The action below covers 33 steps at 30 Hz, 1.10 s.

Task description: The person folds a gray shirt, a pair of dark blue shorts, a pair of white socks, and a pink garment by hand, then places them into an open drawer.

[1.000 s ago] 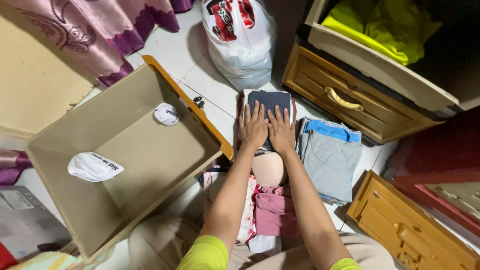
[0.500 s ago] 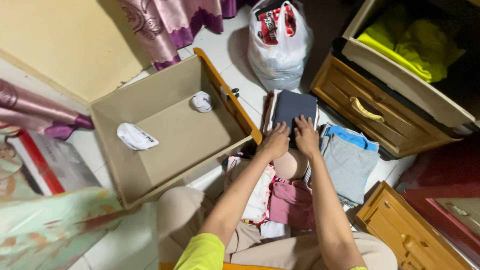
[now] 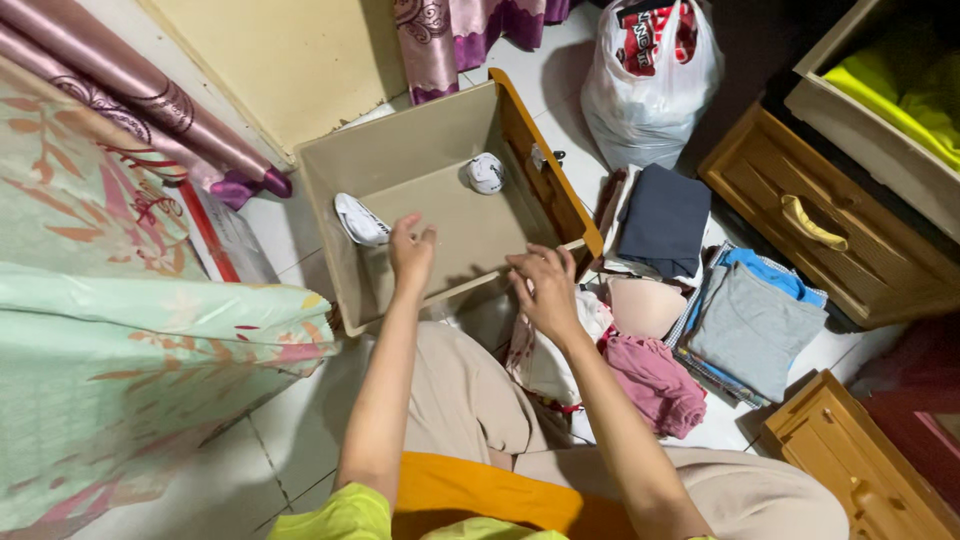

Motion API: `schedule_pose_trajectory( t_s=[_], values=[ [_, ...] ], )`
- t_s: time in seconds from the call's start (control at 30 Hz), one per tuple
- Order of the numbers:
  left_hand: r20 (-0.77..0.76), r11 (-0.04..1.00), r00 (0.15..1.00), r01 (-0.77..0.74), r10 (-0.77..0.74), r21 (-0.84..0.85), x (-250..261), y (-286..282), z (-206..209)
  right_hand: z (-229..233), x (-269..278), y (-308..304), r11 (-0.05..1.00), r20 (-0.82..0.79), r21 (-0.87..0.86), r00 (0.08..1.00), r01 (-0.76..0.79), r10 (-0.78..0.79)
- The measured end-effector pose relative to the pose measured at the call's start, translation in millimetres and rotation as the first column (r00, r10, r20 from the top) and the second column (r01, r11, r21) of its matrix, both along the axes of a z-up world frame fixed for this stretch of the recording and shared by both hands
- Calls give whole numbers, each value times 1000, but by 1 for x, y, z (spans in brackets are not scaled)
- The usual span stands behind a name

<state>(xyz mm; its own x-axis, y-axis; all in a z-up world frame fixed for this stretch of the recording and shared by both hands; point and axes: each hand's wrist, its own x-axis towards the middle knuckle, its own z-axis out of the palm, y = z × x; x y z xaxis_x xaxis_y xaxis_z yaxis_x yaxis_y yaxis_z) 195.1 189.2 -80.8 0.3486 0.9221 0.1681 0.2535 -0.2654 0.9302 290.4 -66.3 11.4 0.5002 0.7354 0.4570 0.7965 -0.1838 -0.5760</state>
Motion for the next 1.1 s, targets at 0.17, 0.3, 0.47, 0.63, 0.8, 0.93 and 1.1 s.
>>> schedule_pose_trajectory(
  t_s=[0.17,0.3,0.47,0.63,0.8,0.93,1.1],
  values=[
    [-54,864,954,-292,296,-410,-8,105,-38,-10,-19,22,994,40,-76,996,-77,80],
    [-56,779,962,-250,268,-575,-7,119,-59,-13,-18,24,992,-53,-102,997,-69,64],
    [-188,743,966,-259,179,-617,-10,119,-75,-12,-18,25,993,-33,-105,998,-54,50],
    [-308,809,944,-272,119,-522,-6,121,-72,-3,-14,33,972,-79,-231,997,-35,17],
    [79,900,992,123,-99,-418,-2,87,-34,-1,-12,43,978,-266,-208,960,27,-83],
    [381,783,875,452,-298,-427,-22,19,38,-7,-3,45,993,-580,94,814,74,-6],
    [748,567,559,767,-359,-301,-37,-35,54,-9,29,53,864,-918,382,240,329,315]
  ],
)
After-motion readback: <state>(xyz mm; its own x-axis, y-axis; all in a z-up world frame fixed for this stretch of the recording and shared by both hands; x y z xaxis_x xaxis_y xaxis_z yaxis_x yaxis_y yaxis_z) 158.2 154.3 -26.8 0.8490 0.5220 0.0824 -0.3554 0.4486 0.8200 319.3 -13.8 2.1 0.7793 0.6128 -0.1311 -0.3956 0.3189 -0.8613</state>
